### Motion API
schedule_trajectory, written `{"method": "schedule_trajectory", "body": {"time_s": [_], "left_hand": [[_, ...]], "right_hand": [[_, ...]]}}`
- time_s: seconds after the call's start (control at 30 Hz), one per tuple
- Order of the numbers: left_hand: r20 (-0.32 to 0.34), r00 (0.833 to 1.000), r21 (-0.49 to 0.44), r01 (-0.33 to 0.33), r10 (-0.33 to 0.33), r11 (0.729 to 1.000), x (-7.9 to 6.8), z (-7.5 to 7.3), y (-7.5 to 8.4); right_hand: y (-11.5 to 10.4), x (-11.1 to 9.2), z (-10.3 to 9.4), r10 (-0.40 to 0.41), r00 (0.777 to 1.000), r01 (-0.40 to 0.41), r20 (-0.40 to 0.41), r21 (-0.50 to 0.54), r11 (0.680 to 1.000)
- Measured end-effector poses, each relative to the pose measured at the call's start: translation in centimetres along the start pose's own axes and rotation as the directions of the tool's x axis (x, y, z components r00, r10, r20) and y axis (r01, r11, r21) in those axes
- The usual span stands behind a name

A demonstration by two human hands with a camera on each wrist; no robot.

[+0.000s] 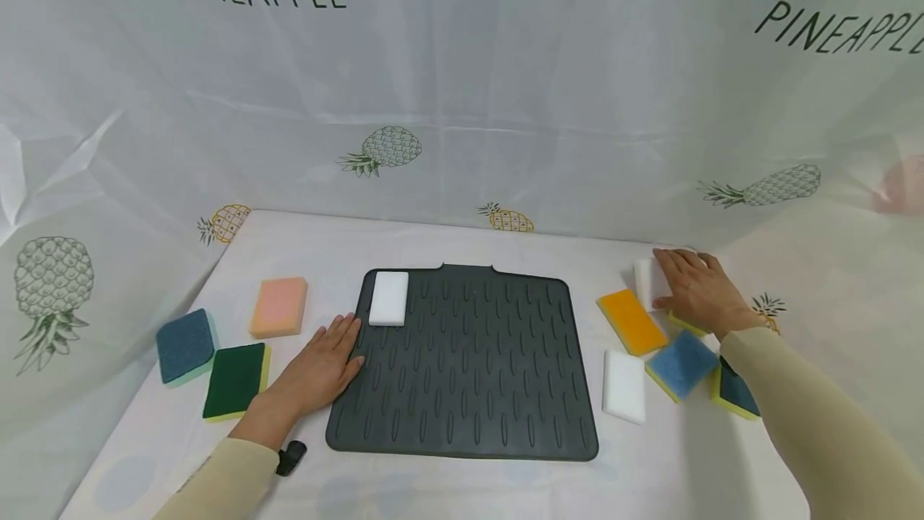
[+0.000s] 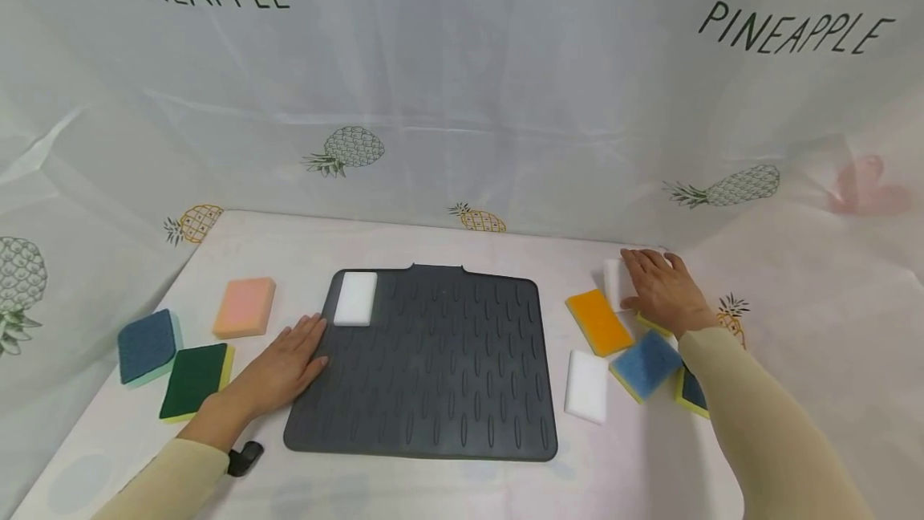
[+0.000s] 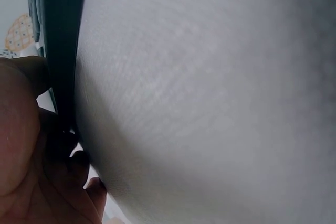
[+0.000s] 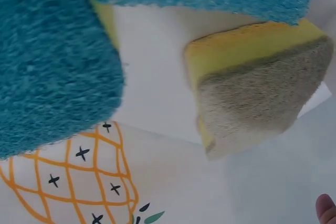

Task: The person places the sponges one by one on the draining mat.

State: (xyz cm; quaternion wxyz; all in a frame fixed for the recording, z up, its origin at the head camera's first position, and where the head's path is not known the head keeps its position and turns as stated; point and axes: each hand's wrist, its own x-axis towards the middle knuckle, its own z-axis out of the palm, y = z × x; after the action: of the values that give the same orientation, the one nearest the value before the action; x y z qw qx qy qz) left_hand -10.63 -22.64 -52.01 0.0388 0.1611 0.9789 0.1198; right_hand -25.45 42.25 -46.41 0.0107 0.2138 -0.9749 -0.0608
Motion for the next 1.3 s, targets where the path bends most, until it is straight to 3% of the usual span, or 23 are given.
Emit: {"method": "schedule_trajectory", "body": {"time_s": [0.17, 0.57, 0.8, 0.93, 1.3], "left_hand": [[-0.011, 1.0, -0.004, -0.006, 0.006, 1.0, 0.0, 0.0, -0.1], [-0.001, 1.0, -0.011, -0.007, 0.007, 1.0, 0.0, -0.1, 0.1], [0.007, 1.0, 0.002, -0.006, 0.006, 1.0, -0.2, -0.3, 0.2], [0.006, 1.0, 0.007, -0.01, 0.01, 1.0, -0.3, -0.4, 0.2], [-0.006, 1.0, 0.023, -0.027, 0.027, 0.999, -0.1, -0.4, 0.0]], "right_hand": [[0.3, -0.4, 0.3, -0.028, 0.998, 0.027, -0.052, -0.029, 0.999], [0.0, -0.9, 0.8, -0.039, 0.999, 0.036, -0.037, -0.066, 0.997], [-0.1, -0.3, 0.6, -0.047, 0.981, 0.02, -0.19, -0.14, 0.99], [-1.1, 0.3, 0.0, -0.039, 0.972, 0.0, -0.233, -0.166, 0.986], [-5.1, 2.3, -1.9, -0.034, 0.977, -0.001, -0.21, -0.161, 0.987]]}}
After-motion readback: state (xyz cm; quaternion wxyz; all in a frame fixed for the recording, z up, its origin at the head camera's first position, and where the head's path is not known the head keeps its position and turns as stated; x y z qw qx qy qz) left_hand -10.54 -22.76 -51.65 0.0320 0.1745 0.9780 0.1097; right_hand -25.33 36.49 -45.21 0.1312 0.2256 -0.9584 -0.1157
